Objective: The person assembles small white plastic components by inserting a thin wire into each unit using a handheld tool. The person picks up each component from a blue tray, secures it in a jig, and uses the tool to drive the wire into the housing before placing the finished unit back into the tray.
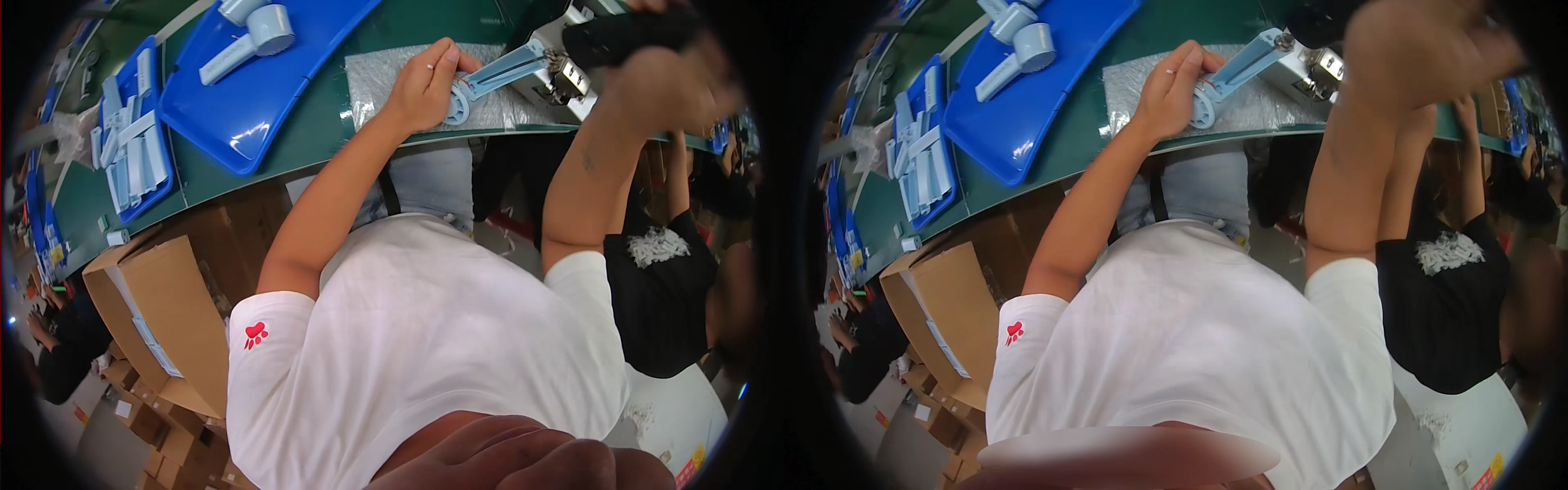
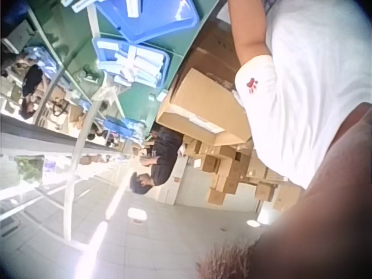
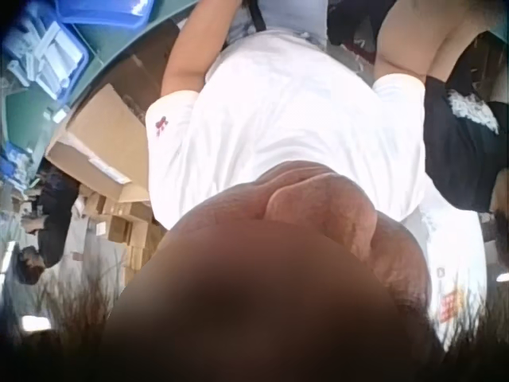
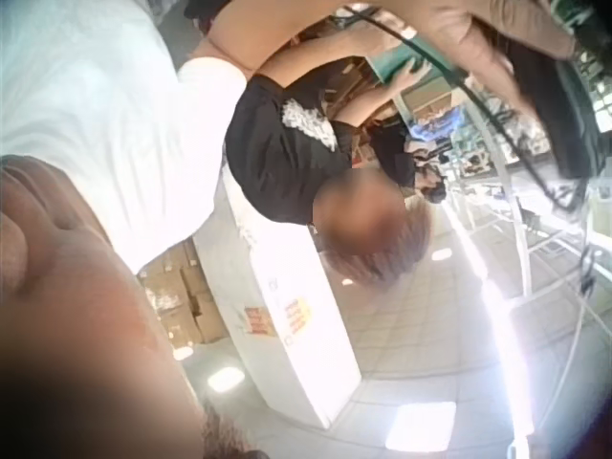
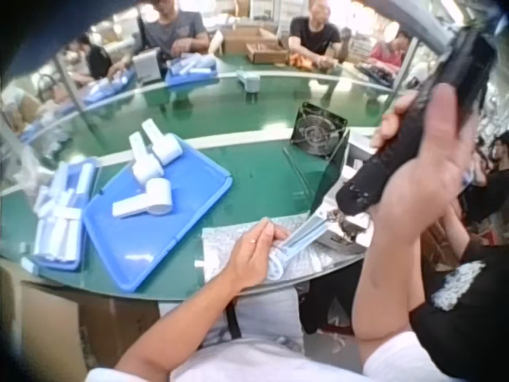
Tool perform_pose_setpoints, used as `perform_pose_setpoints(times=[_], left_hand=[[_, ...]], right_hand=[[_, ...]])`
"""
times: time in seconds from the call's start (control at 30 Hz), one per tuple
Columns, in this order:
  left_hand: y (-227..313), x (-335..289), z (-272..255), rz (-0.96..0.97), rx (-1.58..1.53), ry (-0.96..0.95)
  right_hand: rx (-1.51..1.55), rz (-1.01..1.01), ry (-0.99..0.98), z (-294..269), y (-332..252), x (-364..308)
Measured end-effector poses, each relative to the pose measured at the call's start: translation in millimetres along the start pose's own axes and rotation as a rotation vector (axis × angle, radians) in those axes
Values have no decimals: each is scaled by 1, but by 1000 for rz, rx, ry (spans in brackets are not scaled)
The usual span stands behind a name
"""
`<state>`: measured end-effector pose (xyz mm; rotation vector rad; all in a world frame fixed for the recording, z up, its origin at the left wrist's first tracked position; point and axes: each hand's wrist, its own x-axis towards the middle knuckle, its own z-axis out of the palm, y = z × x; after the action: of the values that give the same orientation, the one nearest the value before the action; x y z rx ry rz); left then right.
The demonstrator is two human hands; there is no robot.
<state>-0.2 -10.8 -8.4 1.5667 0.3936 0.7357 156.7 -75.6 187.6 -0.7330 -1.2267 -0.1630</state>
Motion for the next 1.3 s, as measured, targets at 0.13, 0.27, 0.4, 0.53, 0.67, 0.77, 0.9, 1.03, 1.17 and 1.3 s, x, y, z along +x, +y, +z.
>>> perform_pose_setpoints(times=[0.13, 0.27, 0.4, 0.53, 0.67, 0.77, 0.9, 1.03, 1.17, 1.3], left_hand=[[10, 10, -2, -24, 100, 32], [41, 25, -32, -102, 239, 99], [64, 85, -58, 39, 562, 104], [63, 201, -103, -75, 763, 64], [28, 315, -174, -479, 210, 158], [-12, 387, -225, -524, 77, 295], [-76, 475, -260, -419, 330, 301], [-112, 535, -264, -180, 974, 566], [-77, 520, -263, -469, 979, 464], [5, 429, -276, 194, 1520, 332]], right_hand=[[-217, -26, 361, -36, 9, 38], [177, 161, 204, -68, -13, 43], [-196, 220, 344, -49, 7, 9], [-385, 280, 261, -57, 25, -27], [-497, 291, 236, -67, 42, -50], [-561, 376, 193, -81, 51, -76], [-721, 228, 106, -86, 47, -78], [-709, 246, 136, -92, 56, -80], [-645, 253, 214, -71, 53, -71], [-564, 158, 393, -62, 47, -58]])
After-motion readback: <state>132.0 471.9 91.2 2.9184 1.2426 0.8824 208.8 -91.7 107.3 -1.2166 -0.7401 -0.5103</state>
